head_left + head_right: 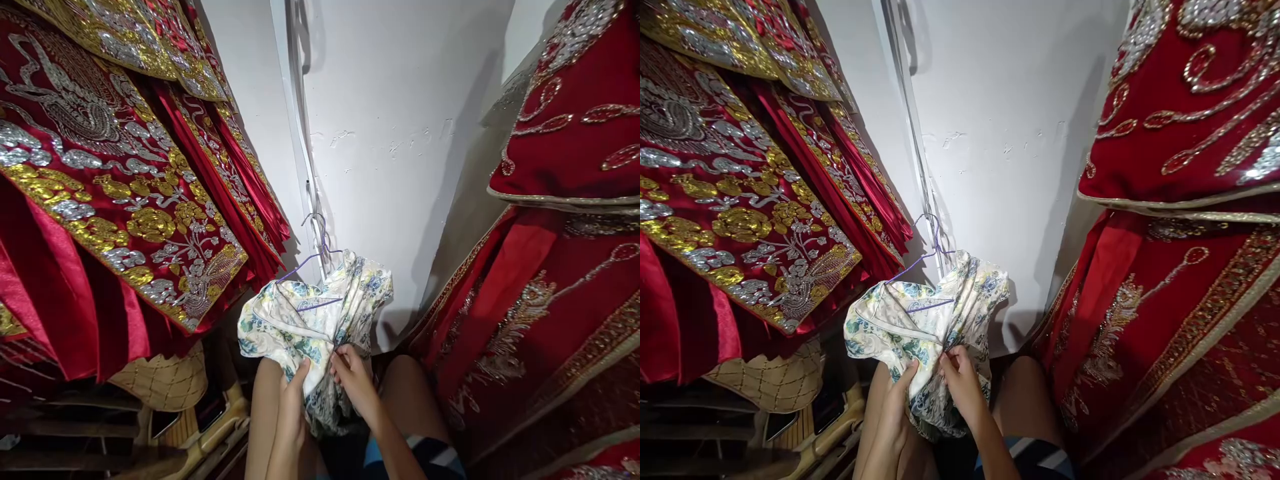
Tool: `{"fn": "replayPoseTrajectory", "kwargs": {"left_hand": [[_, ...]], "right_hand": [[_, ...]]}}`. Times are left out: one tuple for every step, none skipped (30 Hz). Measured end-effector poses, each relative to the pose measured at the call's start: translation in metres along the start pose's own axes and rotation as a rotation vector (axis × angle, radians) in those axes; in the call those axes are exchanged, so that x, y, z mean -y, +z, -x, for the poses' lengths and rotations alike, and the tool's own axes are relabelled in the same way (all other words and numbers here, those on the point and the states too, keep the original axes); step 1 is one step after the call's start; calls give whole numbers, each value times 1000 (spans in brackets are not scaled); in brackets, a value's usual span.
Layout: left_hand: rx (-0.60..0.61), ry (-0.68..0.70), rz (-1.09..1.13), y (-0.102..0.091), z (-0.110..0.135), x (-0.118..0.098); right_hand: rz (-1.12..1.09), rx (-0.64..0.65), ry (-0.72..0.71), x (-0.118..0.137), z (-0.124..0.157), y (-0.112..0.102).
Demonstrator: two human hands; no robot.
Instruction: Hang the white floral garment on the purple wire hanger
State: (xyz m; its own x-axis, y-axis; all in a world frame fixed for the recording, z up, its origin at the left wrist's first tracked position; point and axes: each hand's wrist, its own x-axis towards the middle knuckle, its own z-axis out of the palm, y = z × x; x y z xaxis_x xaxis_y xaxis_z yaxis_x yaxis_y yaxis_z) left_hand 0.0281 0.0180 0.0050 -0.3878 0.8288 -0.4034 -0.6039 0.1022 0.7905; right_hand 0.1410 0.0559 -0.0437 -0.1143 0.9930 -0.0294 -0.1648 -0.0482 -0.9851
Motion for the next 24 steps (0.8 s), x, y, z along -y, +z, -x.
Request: {"fn": "replayPoseTrajectory", "kwargs": {"left_hand": [[-6,-20,8,-1,0,-1],[-3,-37,14,-3,1,-1],[8,-57,17,-4,2,-2],[22,-76,18,-5,3,-3],[40,-93,18,-5,5,-4],[58,-107,17,-6,7,-4],[74,-114,16,-6,8,-5],[88,-115,13,-6,10,-6],[101,-110,7,-6,12,-7],[117,-108,-6,-6,13,-7],[136,-108,-24,-6,14,-8],[155,-109,-42,-7,14,-9],[174,-102,-56,-7,14,-10],[190,-88,-65,-8,14,-11],[207,-68,-70,-8,13,-11],[221,-50,-73,-8,13,-11],[227,-38,-73,-8,12,-10],[229,-39,-73,-7,12,-9],[229,-51,-70,-6,12,-9],[230,-74,-64,-5,12,-8],[233,-99,-55,-4,12,-7],[238,-127,-46,-3,13,-7],[246,-155,-38,-2,14,-6],[256,-175,-30,-1,15,-6]], "right_hand": [[-2,13,-7,0,0,-1],[-6,44,-19,1,1,-1],[-13,79,-34,3,2,-2],[-20,109,-49,6,3,-3],[-26,130,-61,9,4,-3],[-31,139,-69,12,5,-3],[-35,141,-69,14,6,-2],[-39,142,-64,17,7,-1],[-42,146,-56,18,7,1],[-44,149,-41,19,8,2],[-46,151,-21,19,8,4],[-48,150,1,19,8,6],[-47,150,25,18,8,7],[-48,146,50,17,8,8],[-49,139,74,17,7,8],[-51,130,93,16,7,7],[-56,120,106,16,7,6],[-61,117,115,16,7,4],[-69,116,118,16,8,2],[-77,117,116,16,8,-1],[-82,128,115,16,8,-3],[-84,139,113,16,9,-5],[-82,147,113,16,9,-7],[-78,150,111,16,9,-8]]}}
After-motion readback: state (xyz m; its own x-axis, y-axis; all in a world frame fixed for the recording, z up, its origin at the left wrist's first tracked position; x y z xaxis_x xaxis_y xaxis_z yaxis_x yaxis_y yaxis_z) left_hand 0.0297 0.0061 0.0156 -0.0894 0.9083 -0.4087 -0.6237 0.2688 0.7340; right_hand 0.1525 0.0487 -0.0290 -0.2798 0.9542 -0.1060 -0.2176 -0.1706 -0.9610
